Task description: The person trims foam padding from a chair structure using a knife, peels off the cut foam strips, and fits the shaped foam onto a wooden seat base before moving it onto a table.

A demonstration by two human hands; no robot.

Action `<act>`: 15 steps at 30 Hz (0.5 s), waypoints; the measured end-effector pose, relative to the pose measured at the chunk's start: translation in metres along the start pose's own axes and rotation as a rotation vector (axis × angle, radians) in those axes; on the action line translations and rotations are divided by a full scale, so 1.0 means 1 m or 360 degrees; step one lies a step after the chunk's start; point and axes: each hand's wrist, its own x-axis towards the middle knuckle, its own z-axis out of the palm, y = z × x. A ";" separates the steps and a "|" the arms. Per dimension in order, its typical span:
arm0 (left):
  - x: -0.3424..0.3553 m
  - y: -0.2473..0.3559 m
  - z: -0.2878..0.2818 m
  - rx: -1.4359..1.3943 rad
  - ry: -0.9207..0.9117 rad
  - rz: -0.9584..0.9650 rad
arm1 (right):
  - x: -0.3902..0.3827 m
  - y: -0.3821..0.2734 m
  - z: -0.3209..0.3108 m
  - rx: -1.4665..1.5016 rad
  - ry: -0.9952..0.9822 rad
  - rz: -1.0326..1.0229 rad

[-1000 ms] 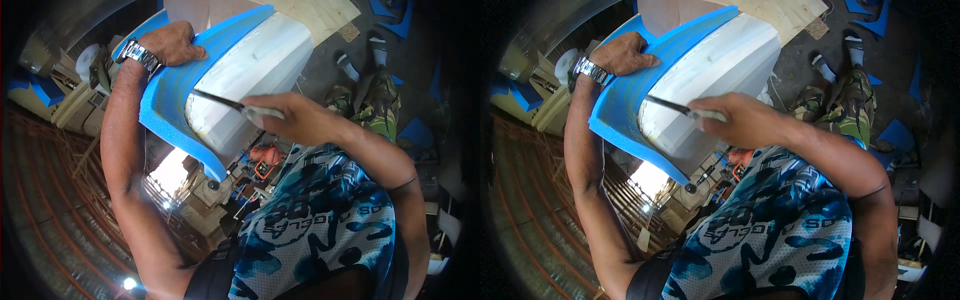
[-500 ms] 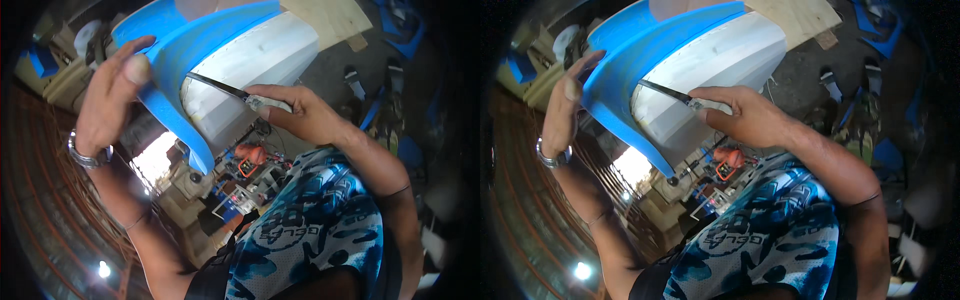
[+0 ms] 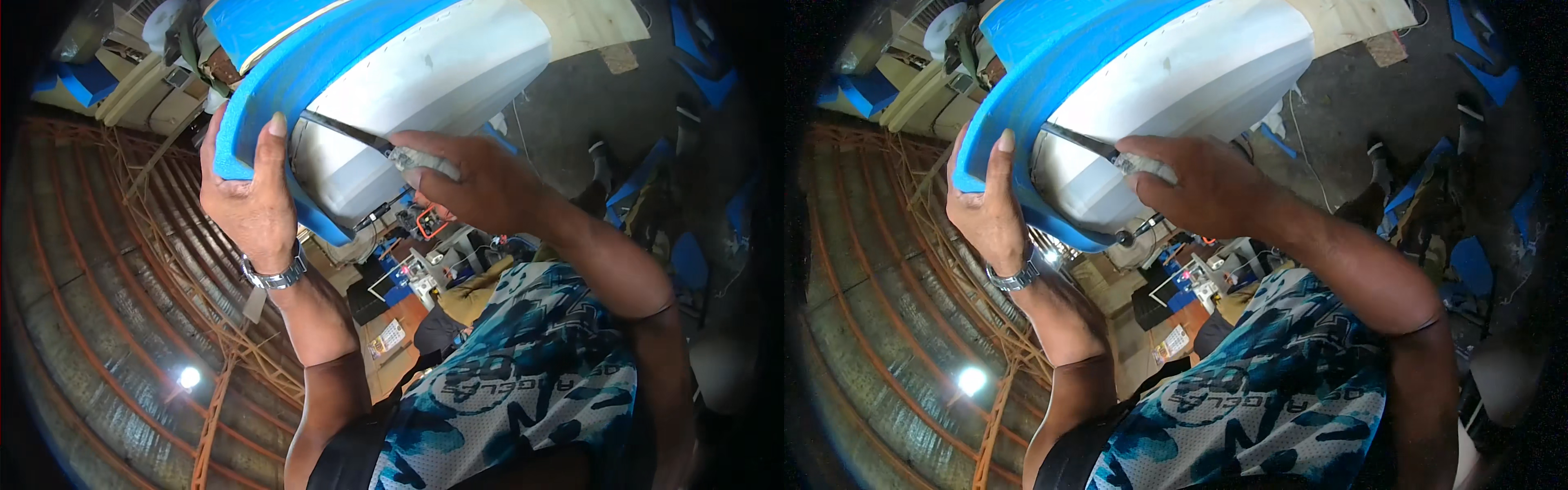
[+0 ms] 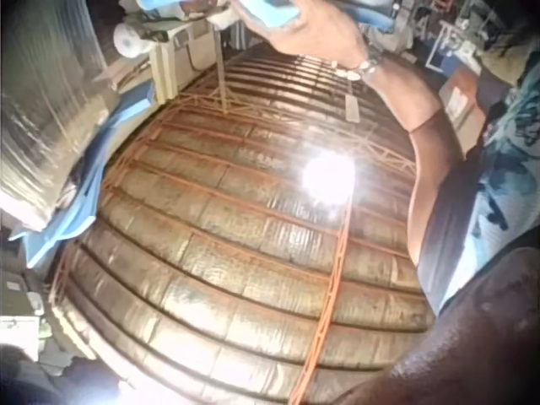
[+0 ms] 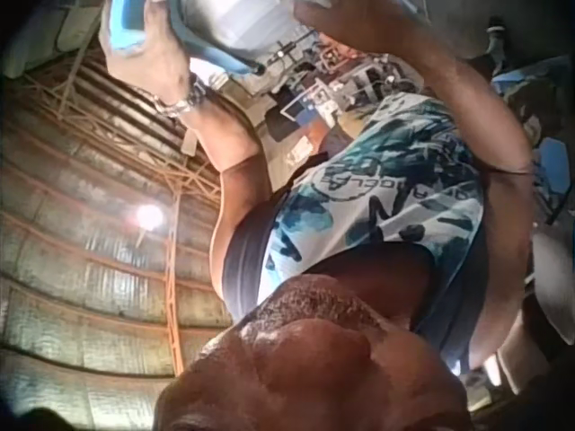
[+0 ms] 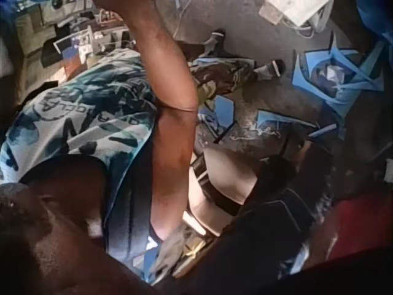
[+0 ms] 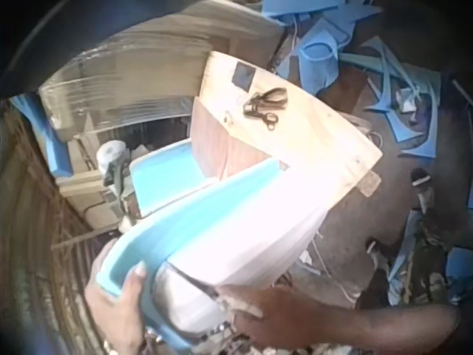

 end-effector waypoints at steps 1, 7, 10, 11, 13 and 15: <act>0.001 -0.003 0.000 -0.0089 0.0042 -0.0005 | 0.002 -0.001 -0.002 0.0008 -0.0004 0.0006; -0.006 -0.010 0.015 -0.0282 0.0192 -0.0054 | 0.019 -0.001 -0.002 -0.0070 0.0071 -0.0027; -0.006 -0.013 0.018 -0.0231 0.0265 -0.0108 | 0.024 0.005 0.000 -0.0085 0.0071 -0.0032; -0.005 -0.013 0.019 -0.0235 0.0291 -0.0064 | 0.021 0.014 0.002 -0.0063 0.0088 -0.0165; -0.004 -0.014 0.017 -0.0231 0.0323 -0.0027 | 0.012 0.023 0.004 -0.0036 0.0094 -0.0297; -0.003 -0.016 0.014 -0.0287 0.0294 -0.0016 | -0.001 0.026 0.010 -0.0044 0.0206 -0.0372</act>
